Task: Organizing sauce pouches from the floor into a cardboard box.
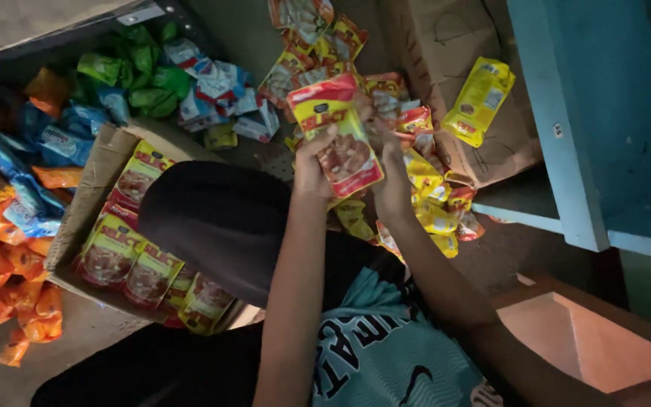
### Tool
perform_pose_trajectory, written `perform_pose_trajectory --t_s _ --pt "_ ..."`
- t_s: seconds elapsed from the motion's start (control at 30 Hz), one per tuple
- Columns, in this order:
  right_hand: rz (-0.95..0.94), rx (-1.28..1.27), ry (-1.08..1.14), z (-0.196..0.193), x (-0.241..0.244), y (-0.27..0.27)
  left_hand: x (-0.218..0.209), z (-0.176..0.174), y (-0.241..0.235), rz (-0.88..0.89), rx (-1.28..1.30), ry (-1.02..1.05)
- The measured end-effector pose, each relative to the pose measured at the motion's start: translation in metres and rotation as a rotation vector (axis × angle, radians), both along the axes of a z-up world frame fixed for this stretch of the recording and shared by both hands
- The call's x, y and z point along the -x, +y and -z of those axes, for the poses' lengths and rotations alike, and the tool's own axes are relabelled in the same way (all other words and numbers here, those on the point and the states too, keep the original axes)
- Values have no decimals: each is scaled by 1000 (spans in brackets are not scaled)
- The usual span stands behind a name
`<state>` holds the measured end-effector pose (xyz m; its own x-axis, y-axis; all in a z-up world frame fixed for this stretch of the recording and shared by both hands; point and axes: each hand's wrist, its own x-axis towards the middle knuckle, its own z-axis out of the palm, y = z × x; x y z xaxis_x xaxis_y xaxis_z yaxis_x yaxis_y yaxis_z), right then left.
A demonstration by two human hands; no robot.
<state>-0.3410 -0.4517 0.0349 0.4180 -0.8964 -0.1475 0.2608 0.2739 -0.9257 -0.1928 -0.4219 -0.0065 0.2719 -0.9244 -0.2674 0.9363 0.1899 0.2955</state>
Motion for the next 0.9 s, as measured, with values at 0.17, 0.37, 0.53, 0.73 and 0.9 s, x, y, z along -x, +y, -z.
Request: perform_pose_trajectory --t_s 0.17,0.37,0.53,0.73,0.9 --pt "-286 -160 165 -40 -17 9 -5 -36 16 -286 -90 -197" --pt "-410 327 415 -92 -33 38 -17 -23 69 -529 242 -10" --pt "-691 387 284 -136 -47 74 -27 -135 146 -608 -85 -122" --pt "-936 366 262 -101 -76 113 -15 -143 238 -725 -273 -154" --pt "-969 533 376 -90 -112 151 5 -118 310 -604 -296 -46"
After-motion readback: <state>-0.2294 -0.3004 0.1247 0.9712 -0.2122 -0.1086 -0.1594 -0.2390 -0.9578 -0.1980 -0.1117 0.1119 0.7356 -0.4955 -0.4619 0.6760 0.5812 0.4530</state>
